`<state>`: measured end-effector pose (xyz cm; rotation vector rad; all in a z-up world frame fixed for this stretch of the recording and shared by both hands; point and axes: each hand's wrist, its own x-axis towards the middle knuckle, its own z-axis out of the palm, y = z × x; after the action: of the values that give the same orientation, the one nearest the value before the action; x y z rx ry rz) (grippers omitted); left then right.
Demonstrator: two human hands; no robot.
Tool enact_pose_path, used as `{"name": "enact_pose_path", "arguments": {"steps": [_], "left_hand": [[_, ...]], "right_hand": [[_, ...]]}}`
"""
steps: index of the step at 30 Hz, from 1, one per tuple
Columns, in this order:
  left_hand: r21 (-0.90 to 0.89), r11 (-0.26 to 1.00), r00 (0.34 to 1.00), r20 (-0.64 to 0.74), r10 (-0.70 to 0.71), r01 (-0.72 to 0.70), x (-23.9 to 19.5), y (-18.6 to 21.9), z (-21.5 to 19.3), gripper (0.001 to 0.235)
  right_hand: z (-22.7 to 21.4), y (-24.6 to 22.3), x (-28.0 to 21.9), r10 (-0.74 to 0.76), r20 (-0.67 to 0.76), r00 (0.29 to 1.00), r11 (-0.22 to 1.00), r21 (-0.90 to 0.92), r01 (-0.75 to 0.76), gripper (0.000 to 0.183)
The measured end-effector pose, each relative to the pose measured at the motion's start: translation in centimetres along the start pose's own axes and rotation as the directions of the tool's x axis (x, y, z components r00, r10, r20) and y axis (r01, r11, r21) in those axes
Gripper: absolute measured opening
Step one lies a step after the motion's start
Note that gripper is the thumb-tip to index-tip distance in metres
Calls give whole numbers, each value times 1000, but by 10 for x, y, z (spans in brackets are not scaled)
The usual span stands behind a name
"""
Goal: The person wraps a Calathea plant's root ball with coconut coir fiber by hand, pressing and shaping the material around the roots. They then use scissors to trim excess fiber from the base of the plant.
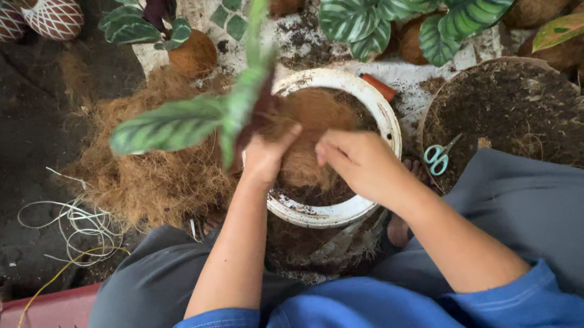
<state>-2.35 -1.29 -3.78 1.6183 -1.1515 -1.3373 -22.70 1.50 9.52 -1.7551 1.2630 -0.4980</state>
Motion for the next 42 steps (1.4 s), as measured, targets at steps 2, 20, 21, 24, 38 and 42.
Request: {"name": "enact_pose_path", "arguments": {"steps": [2,20,21,24,38,42], "left_hand": [[-422,893,986,-128,108,-153,-2,0,0,81],[-835,529,969,231,90,149,-6,-24,-27,94],[-821,551,962,250,108,151,-6,-28,-29,95],[-780,592,935,333,120,202,-9,-40,-36,97],[-538,833,955,293,41,129,-22,-17,-40,95],[-531,843,888,341,309,-89,-27,7,-37,83]], "right_hand": [[8,3,-9,71,83,994,979,186,-86,25],[49,100,-6,31,48,998,999,5,-32,23],[44,98,-2,28,66,997,999,28,-30,25],[24,95,6,57,25,998,945,-323,-46,33],[-34,91,23,283,167,944,640,700,-316,24],[-34,67,19,162,114,980,782,592,-197,38]]}}
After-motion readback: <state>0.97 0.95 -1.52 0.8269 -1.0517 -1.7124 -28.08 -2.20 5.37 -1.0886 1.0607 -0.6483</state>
